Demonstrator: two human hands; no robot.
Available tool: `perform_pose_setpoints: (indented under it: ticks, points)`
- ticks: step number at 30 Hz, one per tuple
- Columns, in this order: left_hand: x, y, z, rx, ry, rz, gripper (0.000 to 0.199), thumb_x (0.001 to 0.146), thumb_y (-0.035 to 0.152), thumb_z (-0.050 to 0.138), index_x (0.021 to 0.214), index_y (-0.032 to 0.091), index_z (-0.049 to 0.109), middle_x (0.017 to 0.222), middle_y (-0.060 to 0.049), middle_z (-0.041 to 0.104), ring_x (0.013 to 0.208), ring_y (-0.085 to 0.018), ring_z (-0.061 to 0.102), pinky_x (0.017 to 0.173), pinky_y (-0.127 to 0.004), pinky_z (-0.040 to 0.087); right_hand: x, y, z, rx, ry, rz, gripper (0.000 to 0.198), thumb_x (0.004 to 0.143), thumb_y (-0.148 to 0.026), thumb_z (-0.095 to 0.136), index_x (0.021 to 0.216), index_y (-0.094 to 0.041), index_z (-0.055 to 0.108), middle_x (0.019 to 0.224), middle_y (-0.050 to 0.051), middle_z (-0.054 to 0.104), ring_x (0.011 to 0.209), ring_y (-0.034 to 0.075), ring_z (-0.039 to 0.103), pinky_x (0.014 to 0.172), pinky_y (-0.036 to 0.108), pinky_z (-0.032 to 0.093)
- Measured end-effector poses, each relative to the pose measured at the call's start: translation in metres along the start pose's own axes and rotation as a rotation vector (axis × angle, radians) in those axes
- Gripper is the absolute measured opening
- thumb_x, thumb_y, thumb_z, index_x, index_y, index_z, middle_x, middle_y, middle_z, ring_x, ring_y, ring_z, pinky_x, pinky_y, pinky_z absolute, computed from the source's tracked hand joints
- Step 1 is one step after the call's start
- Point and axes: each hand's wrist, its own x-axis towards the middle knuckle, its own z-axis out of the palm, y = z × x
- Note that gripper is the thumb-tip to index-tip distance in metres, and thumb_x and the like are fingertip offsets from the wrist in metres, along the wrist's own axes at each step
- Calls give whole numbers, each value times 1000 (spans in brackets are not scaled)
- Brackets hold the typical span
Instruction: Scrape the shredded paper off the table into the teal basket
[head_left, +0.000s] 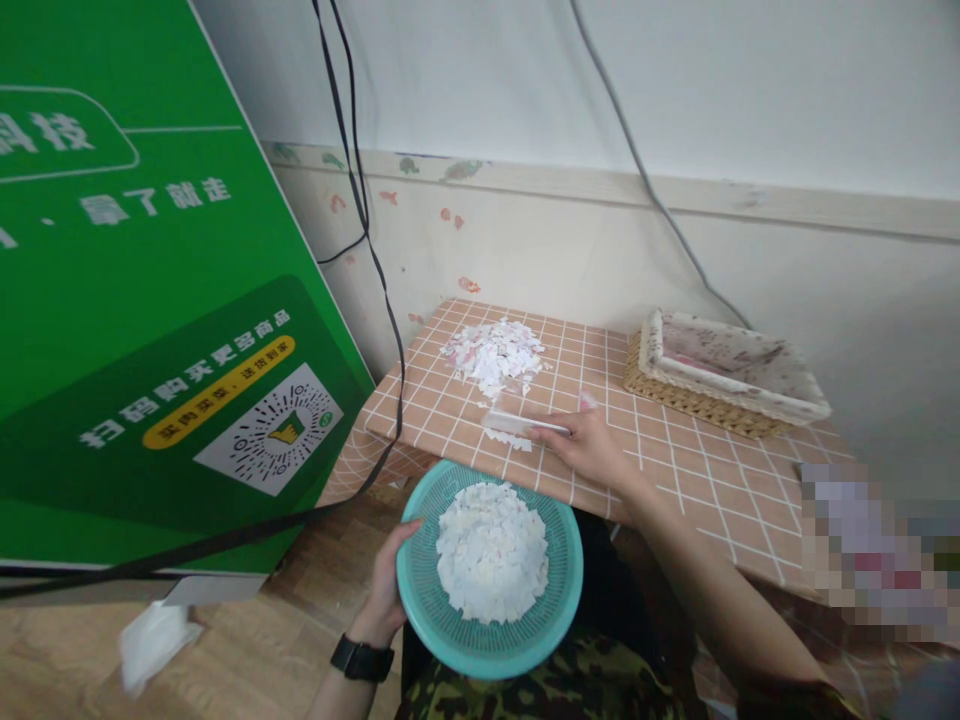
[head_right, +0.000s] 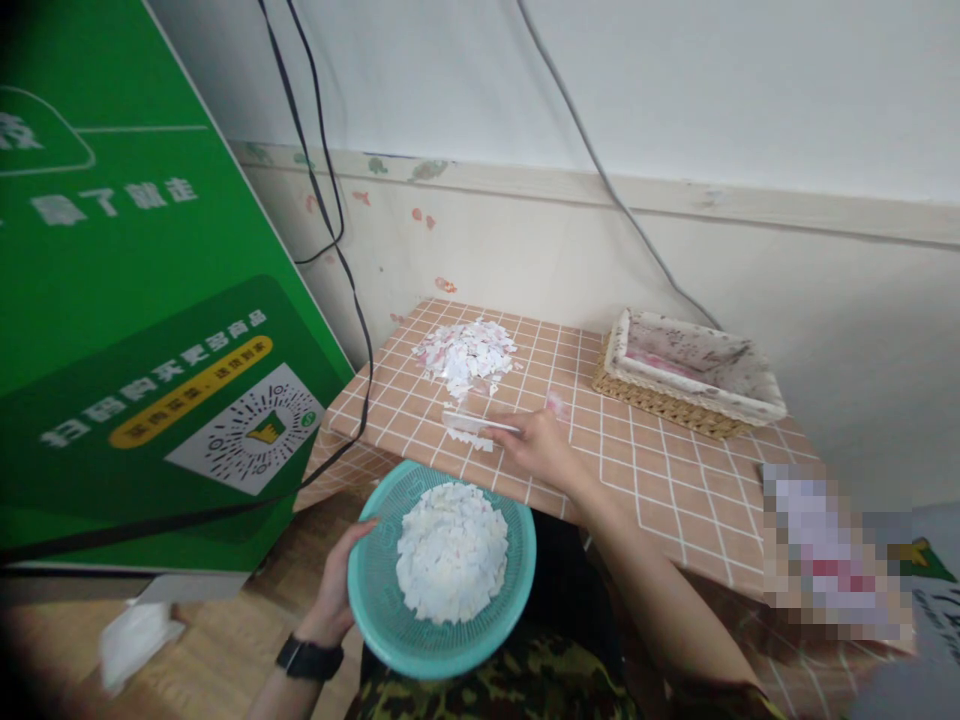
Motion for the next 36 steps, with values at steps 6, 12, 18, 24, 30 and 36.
perform_pose_setpoints:
  ticks: [6, 12, 18, 24, 30, 36]
  points:
    - [-8, 9, 9, -3, -4, 31, 12, 73, 21, 64, 77, 11, 69, 67, -6, 73, 58, -19, 66, 60, -30, 53, -25, -2, -4, -7, 128, 65, 30, 87, -40, 49, 89, -20, 72, 80, 4, 72, 64, 16, 63, 58, 26, 45]
    - [-15, 14, 16, -1, 17, 69, 8, 71, 18, 64, 74, 12, 68, 66, -6, 73, 58, -19, 66, 60, -29, 53, -57, 3, -9, -135, 177, 59, 25, 87, -35, 51, 97, -22, 70, 89, 6, 72, 71, 19, 66, 63, 29, 49]
    - [-17, 18, 18, -7, 19, 40, 7, 71, 18, 64, 72, 12, 67, 63, -5, 72, 56, -18, 65, 60, -29, 53, -67, -15, 6, -135, 66, -93, 27, 89, -29, 48, 108, -26, 66, 96, 4, 71, 78, 19, 67, 69, 30, 51]
    - [-14, 22, 13, 3, 10, 37, 9, 70, 18, 65, 74, 11, 68, 68, -7, 73, 58, -19, 66, 61, -30, 53, -50, -15, 10, -75, 140, -43, 24, 87, -32, 51, 101, -24, 69, 91, 4, 72, 74, 18, 67, 66, 28, 51]
    - [-11, 23, 7, -8, -9, 59, 8, 69, 18, 66, 74, 12, 67, 67, -6, 72, 59, -19, 66, 61, -30, 53, -36, -16, 18, -95, 55, -103, 27, 89, -30, 47, 108, -25, 66, 100, 4, 70, 82, 18, 66, 73, 29, 50]
    - [-10, 25, 5, -8, 14, 50, 10, 69, 19, 67, 74, 11, 67, 67, -5, 72, 58, -18, 66, 61, -30, 53, -32, -27, 20, -52, 63, -60, 26, 89, -36, 47, 95, -24, 70, 81, 3, 71, 65, 16, 64, 59, 26, 46]
